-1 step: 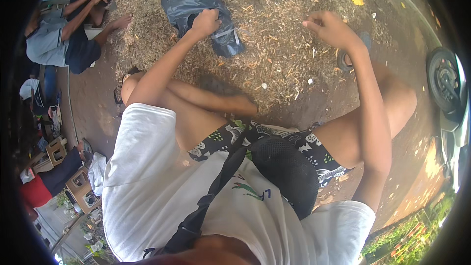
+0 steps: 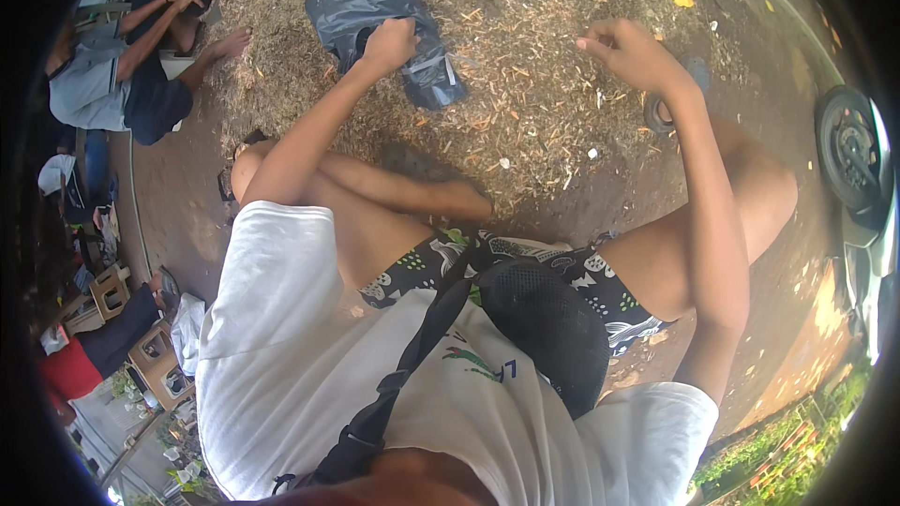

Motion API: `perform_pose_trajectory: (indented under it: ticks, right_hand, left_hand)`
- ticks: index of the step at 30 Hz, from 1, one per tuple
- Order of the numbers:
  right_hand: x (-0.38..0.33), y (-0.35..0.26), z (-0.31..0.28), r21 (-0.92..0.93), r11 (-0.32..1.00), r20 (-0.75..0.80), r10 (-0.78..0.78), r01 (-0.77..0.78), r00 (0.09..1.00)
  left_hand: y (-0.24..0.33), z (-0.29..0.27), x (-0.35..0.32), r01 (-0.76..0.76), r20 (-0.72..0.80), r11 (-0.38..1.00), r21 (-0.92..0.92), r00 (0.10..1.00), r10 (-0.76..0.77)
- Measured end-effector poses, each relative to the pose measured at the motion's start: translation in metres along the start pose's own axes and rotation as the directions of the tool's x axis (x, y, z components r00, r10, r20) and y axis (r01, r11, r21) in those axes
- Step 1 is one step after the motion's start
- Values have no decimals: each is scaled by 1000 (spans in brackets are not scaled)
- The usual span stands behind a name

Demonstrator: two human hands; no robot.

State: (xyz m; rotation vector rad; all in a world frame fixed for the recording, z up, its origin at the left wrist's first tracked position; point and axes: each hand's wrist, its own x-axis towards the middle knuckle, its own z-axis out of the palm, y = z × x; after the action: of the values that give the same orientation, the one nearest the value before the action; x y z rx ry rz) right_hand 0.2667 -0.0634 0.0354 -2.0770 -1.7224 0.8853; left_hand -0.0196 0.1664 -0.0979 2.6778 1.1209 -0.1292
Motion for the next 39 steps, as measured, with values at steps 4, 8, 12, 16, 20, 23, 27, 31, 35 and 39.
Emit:
perform_pose_trajectory:
  ticks: [4,8,12,16,20,23,27,31,35,39]
  right_hand:
    - [-5,4,-5,-12,999,12,39,-39,999]
    - [-10,2,-6,-3,1000,-26,16,-16,1000]
    - [-10,2,-7,-3,998,21,65,-65,998]
    - [-7,5,-3,-6,999,36,51,-51,998]
    - [-6,5,5,21,999,-39,-35,36,999]
    - [-3,4,5,7,999,45,41,-42,998]
    - [1,3,12,5,999,54,35,-35,998]
    - [10,-1,21,5,1000,109,-3,2,994]
    - [22,-8,37,-15,999,129,-46,49,991]
    - [58,-22,71,-131,981,175,-117,141,977]
  left_hand:
    - [-4,-2,-2,-73,-135,993,95,987,85]
    - [-4,2,-8,-39,-158,999,24,987,42]
    - [-6,18,-16,-139,-345,988,-70,932,107]
    - [-14,27,-12,-171,-321,985,-36,935,151]
    - [-13,24,-13,-198,-271,980,35,942,200]
    - [-4,21,-18,-204,-283,970,129,930,234]
    - [5,20,-24,-233,-321,916,327,884,339]
    - [2,22,-23,-286,-287,856,430,856,430]
    - [-1,22,-18,-357,-261,891,282,865,429]
    - [-1,16,-18,-399,-222,907,133,880,419]
